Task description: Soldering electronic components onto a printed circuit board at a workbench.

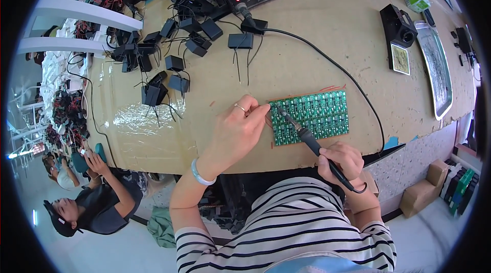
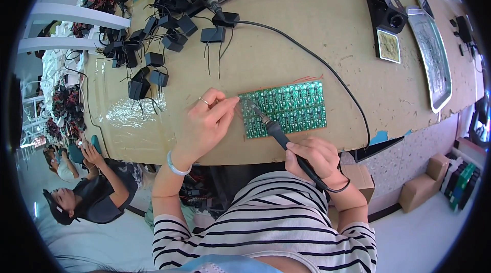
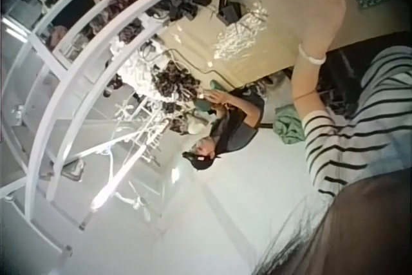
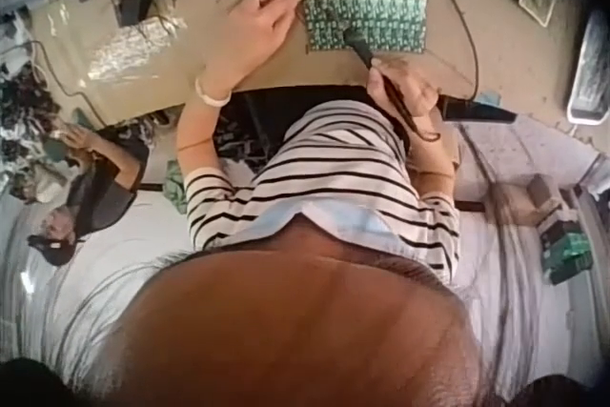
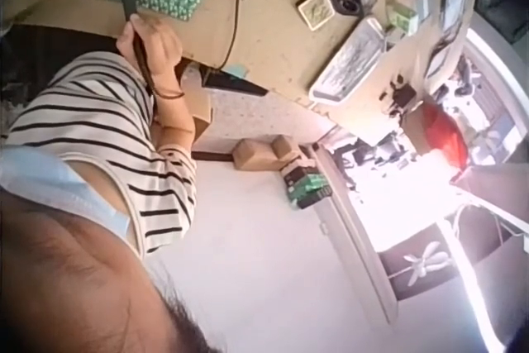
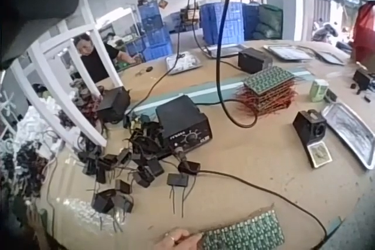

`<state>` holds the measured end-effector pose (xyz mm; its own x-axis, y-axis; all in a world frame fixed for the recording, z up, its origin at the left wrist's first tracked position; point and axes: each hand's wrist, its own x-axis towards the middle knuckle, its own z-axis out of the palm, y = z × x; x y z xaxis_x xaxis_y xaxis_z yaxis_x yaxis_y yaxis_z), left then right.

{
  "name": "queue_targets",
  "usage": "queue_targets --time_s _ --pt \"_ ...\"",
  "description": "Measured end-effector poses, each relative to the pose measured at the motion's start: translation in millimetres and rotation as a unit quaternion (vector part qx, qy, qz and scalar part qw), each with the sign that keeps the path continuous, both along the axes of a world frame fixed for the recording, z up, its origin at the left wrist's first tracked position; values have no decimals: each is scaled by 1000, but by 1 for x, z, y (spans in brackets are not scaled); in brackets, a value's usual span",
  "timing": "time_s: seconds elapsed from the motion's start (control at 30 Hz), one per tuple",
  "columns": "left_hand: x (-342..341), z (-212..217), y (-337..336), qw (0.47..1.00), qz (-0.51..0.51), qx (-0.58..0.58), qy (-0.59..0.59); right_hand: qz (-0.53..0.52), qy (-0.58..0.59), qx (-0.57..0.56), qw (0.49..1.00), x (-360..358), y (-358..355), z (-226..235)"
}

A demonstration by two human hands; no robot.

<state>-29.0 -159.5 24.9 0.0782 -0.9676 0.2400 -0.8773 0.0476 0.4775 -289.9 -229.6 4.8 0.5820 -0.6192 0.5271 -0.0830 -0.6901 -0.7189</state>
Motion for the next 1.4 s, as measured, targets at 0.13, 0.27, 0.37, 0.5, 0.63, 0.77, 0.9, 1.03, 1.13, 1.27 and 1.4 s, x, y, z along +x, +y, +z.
queue_targets --time_s 0.13,0.27,0.37,0.5,0.63,0.77,0.9,1.03,1.13,1.27,1.4 --pt "-2 0 -1 1000 3 0 -27 19 17 -36 999 -3 1 1" --pt "-2 0 -2 1000 2 4 -29 10 11 -28 999 -15 4 4" --pt "-2 1 -2 999 -13 -4 -45 -4 7 -25 1000 -21 3 7" --pt "-3 0 -2 998 -10 -2 -58 -37 -19 5 999 -32 7 -2" --pt "-5 2 -3 998 -3 -1 -62 -57 -32 18 998 -37 6 0" --pt "-7 1 -3 999 2 -3 -55 -13 -15 14 1000 -31 4 4" --pt "-6 3 -3 999 21 28 -39 7 -4 4 1000 -24 4 8" --pt "-6 7 -5 998 30 30 -41 0 -15 10 1000 -28 5 8" --pt "-8 12 -7 996 37 42 -65 -30 -12 9 999 -36 5 10" --pt "-10 8 -6 996 2 70 -48 -69 -4 7 998 -45 7 7" --pt "-32 1 -3 996 -41 74 -13 -75 -9 6 997 -54 9 8"
